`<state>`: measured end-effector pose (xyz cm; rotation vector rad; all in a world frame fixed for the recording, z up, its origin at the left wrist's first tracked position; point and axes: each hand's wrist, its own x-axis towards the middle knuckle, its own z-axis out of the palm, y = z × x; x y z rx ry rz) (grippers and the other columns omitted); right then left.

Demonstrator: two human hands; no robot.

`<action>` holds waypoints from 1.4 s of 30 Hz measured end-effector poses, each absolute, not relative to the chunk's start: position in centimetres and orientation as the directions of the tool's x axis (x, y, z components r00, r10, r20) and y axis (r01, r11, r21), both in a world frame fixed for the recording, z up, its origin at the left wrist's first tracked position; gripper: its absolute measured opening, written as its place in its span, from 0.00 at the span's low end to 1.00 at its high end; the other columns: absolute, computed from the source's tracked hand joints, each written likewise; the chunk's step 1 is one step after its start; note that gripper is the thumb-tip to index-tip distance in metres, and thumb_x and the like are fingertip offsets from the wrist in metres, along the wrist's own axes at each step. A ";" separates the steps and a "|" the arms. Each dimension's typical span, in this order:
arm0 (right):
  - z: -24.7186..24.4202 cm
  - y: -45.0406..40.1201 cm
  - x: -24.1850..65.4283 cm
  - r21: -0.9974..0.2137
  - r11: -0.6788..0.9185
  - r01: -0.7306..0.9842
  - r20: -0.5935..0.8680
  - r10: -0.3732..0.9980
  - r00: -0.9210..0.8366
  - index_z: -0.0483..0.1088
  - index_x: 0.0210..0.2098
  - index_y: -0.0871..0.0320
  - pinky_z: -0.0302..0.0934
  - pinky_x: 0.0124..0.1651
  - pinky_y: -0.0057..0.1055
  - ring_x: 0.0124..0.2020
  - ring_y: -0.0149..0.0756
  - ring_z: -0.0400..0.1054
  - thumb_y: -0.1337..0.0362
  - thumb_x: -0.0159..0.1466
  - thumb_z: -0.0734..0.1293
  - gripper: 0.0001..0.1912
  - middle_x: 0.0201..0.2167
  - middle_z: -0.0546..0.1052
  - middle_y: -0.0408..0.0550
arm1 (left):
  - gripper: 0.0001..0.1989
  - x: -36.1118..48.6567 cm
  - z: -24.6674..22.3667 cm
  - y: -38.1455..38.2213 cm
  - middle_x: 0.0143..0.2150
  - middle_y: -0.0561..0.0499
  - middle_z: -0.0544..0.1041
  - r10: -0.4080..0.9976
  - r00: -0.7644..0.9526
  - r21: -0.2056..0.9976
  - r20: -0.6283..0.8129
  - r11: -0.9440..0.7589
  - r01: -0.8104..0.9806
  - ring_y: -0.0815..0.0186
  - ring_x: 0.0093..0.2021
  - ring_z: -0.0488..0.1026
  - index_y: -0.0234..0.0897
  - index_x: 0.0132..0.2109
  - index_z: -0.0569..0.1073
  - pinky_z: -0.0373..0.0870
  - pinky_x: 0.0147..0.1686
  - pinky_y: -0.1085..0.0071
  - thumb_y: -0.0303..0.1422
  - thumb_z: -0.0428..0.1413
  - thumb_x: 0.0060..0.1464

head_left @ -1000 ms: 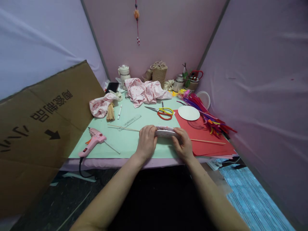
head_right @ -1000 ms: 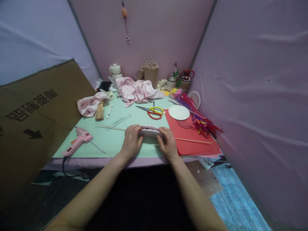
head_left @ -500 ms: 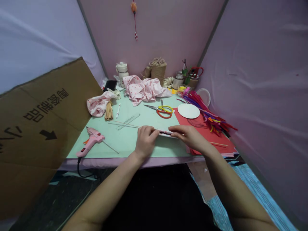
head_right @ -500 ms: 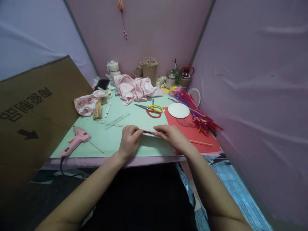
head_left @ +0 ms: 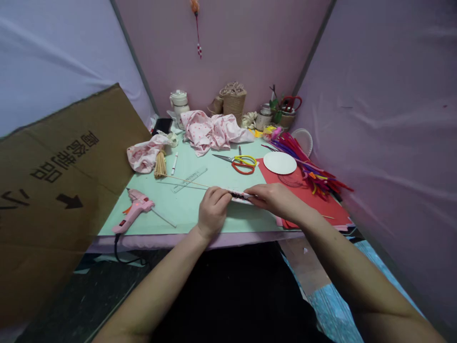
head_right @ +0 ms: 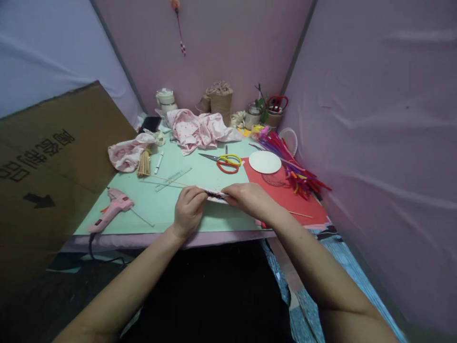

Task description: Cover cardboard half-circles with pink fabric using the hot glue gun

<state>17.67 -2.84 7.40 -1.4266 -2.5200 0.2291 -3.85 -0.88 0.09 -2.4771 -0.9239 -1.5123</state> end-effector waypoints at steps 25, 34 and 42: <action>10.7 0.0 14.5 0.112 0.451 0.885 -0.226 0.879 -0.419 0.76 0.40 0.60 0.51 0.29 0.30 0.39 0.44 0.74 0.64 0.63 0.62 0.11 0.38 0.80 0.56 | 0.11 -3.3 0.0 -1.2 0.39 0.47 0.79 0.461 0.330 0.261 0.824 -0.825 0.502 0.62 0.43 0.69 0.38 0.41 0.74 0.71 0.45 0.64 0.21 0.49 0.61; 10.6 0.5 15.2 0.102 0.471 0.876 -0.195 0.873 -0.446 0.76 0.39 0.58 0.47 0.28 0.30 0.36 0.42 0.73 0.64 0.61 0.62 0.11 0.36 0.80 0.54 | 0.11 -3.5 -0.1 -1.4 0.38 0.48 0.78 0.471 0.345 0.275 0.812 -0.830 0.486 0.63 0.42 0.69 0.38 0.40 0.74 0.71 0.45 0.64 0.22 0.49 0.62; 10.6 1.9 16.1 0.017 0.486 0.874 -0.204 0.857 -0.473 0.77 0.38 0.57 0.46 0.30 0.30 0.33 0.38 0.69 0.61 0.58 0.64 0.12 0.33 0.80 0.51 | 0.09 -3.7 0.2 -1.6 0.34 0.50 0.78 0.461 0.341 0.229 0.819 -0.809 0.542 0.63 0.39 0.69 0.38 0.35 0.72 0.66 0.44 0.63 0.23 0.50 0.62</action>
